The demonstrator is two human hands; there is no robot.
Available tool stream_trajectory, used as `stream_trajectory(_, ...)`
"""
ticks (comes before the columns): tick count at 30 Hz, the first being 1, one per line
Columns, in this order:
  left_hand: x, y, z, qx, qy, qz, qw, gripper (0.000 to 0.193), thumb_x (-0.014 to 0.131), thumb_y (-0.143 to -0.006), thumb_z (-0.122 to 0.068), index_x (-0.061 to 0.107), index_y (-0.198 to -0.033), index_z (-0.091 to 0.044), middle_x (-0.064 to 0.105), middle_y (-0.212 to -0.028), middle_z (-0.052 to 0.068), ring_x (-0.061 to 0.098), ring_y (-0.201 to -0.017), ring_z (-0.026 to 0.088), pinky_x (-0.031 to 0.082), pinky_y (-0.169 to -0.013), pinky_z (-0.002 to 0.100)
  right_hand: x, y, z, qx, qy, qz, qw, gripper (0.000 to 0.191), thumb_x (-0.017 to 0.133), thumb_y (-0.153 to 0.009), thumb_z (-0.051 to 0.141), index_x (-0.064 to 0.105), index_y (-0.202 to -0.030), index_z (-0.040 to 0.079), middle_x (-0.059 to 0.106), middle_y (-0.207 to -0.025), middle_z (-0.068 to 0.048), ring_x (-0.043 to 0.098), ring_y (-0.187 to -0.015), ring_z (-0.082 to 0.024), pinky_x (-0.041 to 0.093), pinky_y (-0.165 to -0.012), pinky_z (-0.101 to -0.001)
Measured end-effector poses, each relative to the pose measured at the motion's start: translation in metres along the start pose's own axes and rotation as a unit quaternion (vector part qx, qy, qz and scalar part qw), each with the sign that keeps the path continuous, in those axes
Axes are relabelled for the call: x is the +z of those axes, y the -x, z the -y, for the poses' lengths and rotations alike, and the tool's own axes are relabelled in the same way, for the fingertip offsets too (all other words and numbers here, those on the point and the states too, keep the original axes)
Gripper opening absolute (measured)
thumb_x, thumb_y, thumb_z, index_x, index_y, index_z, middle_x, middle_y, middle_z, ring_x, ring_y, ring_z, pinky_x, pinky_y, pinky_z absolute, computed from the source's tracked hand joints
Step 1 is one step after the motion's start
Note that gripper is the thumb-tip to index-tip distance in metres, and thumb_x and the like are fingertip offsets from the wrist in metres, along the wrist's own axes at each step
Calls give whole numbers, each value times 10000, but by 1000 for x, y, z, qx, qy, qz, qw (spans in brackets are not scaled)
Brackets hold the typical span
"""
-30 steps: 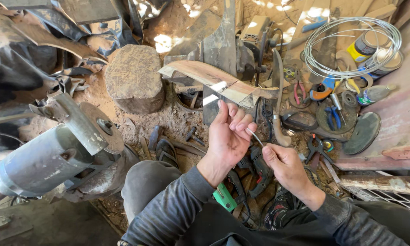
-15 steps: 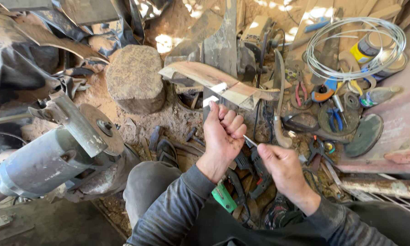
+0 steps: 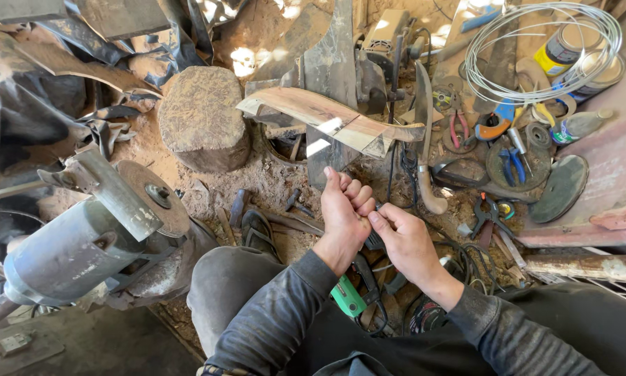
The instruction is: The person smooths a curved wooden piece with a handheld sander, then drills two holes into it. They insert a metal wire through the holes and bend it to join the piece to another wooden component.
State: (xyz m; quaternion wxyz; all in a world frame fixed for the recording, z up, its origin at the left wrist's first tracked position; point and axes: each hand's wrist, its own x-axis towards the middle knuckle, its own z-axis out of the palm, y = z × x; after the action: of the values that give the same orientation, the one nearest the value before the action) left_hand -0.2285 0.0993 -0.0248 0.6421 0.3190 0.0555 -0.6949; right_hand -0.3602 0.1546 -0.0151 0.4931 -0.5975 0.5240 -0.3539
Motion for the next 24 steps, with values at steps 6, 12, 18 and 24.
stream_trajectory(6, -10, -21, 1, 14, -158, 171, 972, 480, 395, -1115, -578, 456, -974, -123, 475, -823, 12, 492, -692, 165, 455, -591, 329, -32, -1, 16, -1, 15, -34, 999, 247, 580, -998, 258, 704, -1119, 82, 590, -703, 0, 550, -574, -71, 492, -520, -254)
stream_trajectory(12, 14, -93, -35, 363, -875, 143, 285, 1168, 733, -755, -650, 212, -1568, 7, 354, -1589, 265, 356, -1485, 419, 339, -1203, 554, -93, 7, 27, -126, 8, -135, 983, 233, 601, -1063, 188, 717, -1190, 31, 669, -853, 42, 528, -724, -15, 423, -628, -175)
stream_trajectory(18, 31, -145, -25, 262, -935, 238, 4, 1403, 848, -568, -648, 129, -1621, -62, 276, -1634, 170, 264, -1509, 379, 187, -1182, 637, -101, 18, 24, -30, -92, -127, 987, 204, 635, -1038, 169, 751, -1136, 33, 466, -660, 78, 336, -566, -4, 238, -495, -201)
stream_trajectory(24, 50, -156, -31, 246, -903, 352, -6, 1101, 769, -786, -430, 177, -1624, -29, 455, -1483, 181, 448, -1366, 336, 328, -1188, 536, -126, 19, 25, -84, -52, -109, 989, 181, 616, -1056, 188, 694, -1016, 29, 459, -689, 93, 368, -624, -5, 290, -532, -215)
